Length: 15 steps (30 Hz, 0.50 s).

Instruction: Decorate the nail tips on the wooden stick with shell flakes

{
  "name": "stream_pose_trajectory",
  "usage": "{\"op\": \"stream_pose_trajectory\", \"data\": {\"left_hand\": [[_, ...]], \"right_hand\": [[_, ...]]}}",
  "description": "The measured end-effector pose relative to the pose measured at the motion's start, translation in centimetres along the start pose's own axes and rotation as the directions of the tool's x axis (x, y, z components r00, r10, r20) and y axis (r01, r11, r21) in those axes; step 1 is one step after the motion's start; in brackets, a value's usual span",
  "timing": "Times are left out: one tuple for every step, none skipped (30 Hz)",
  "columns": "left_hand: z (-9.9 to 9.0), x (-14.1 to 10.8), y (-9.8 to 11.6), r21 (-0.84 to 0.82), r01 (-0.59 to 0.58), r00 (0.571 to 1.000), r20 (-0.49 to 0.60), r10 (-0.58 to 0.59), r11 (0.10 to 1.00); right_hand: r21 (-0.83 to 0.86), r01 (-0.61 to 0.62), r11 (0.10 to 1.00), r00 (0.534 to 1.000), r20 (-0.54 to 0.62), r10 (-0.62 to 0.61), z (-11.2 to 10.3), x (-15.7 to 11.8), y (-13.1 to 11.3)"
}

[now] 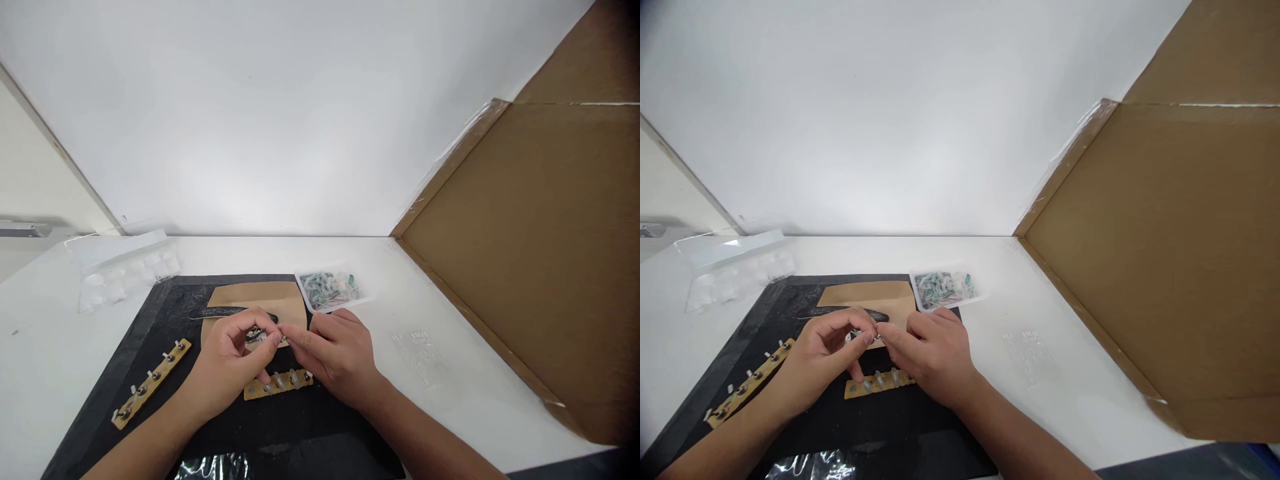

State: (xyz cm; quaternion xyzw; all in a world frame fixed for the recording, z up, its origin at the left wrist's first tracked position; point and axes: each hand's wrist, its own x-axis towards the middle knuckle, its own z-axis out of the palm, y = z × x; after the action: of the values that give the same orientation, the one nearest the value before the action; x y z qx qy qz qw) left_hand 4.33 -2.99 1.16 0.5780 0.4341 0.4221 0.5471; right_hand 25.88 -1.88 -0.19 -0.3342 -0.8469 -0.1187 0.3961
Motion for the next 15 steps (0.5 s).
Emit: {"op": "stream_pose_trajectory", "data": {"left_hand": [[0.1, -0.1, 0.0, -0.004, -0.007, 1.0, -0.012, 0.007, 1.0], [0.2, -0.1, 0.0, -0.007, -0.016, 1.0, -0.024, 0.016, 1.0], [0.3, -0.2, 0.0, -0.008, -0.026, 0.999, -0.038, 0.026, 1.0], [0.4, -0.2, 0.0, -0.011, -0.037, 0.998, -0.051, 0.037, 0.999], [0.5, -0.3, -0.1, -0.014, -0.047, 0.997, -0.063, 0.046, 0.999], [0.6, -0.3, -0.1, -0.022, -0.057, 0.996, -0.074, 0.055, 0.998], [0.7, -0.4, -0.2, -0.034, -0.065, 0.995, -0.085, 0.062, 0.997], [0.7, -0.4, -0.3, -0.047, -0.069, 0.994, -0.093, 0.064, 0.997], [0.8, -0.4, -0.4, -0.062, -0.072, 0.993, -0.101, 0.066, 0.995], [0.8, -0.5, -0.5, -0.075, -0.074, 0.992, -0.11, 0.066, 0.994], [0.9, -0.5, -0.5, -0.085, -0.076, 0.991, -0.118, 0.065, 0.994], [0.9, -0.5, -0.6, -0.09, -0.078, 0.99, -0.128, 0.066, 0.993], [1.0, -0.5, -0.5, -0.092, -0.081, 0.989, -0.134, 0.068, 0.992], [1.0, -0.5, -0.5, -0.092, -0.087, 0.987, -0.143, 0.074, 0.992], [1.1, -0.4, -0.4, -0.09, -0.092, 0.985, -0.152, 0.077, 0.992]], "right_hand": [[0.002, -0.008, 1.0, 1.0, -0.005, 0.008, 0.1, -0.1, 0.0], [0.009, -0.022, 1.0, 1.0, -0.008, 0.022, 0.1, -0.2, 0.0], [0.021, -0.037, 0.999, 0.999, -0.012, 0.037, 0.2, -0.3, 0.0], [0.037, -0.053, 0.998, 0.998, -0.019, 0.054, 0.3, -0.4, 0.0], [0.058, -0.069, 0.996, 0.997, -0.025, 0.07, 0.4, -0.5, -0.1], [0.082, -0.086, 0.993, 0.996, -0.026, 0.089, 0.5, -0.6, -0.1], [0.109, -0.104, 0.989, 0.994, -0.025, 0.107, 0.6, -0.6, -0.1], [0.139, -0.121, 0.983, 0.992, -0.022, 0.125, 0.6, -0.6, -0.2], [0.172, -0.138, 0.975, 0.989, -0.018, 0.144, 0.7, -0.6, -0.3], [0.206, -0.16, 0.965, 0.986, -0.011, 0.166, 0.7, -0.6, -0.4], [0.242, -0.183, 0.953, 0.982, -0.002, 0.189, 0.7, -0.5, -0.5], [0.28, -0.209, 0.937, 0.977, 0.01, 0.215, 0.7, -0.5, -0.6], [0.322, -0.241, 0.916, 0.969, 0.026, 0.246, 0.7, -0.4, -0.8], [0.366, -0.276, 0.888, 0.959, 0.047, 0.279, 0.7, -0.3, -0.9], [0.41, -0.313, 0.857, 0.948, 0.074, 0.311, 0.7, -0.2, -1.1]]}}
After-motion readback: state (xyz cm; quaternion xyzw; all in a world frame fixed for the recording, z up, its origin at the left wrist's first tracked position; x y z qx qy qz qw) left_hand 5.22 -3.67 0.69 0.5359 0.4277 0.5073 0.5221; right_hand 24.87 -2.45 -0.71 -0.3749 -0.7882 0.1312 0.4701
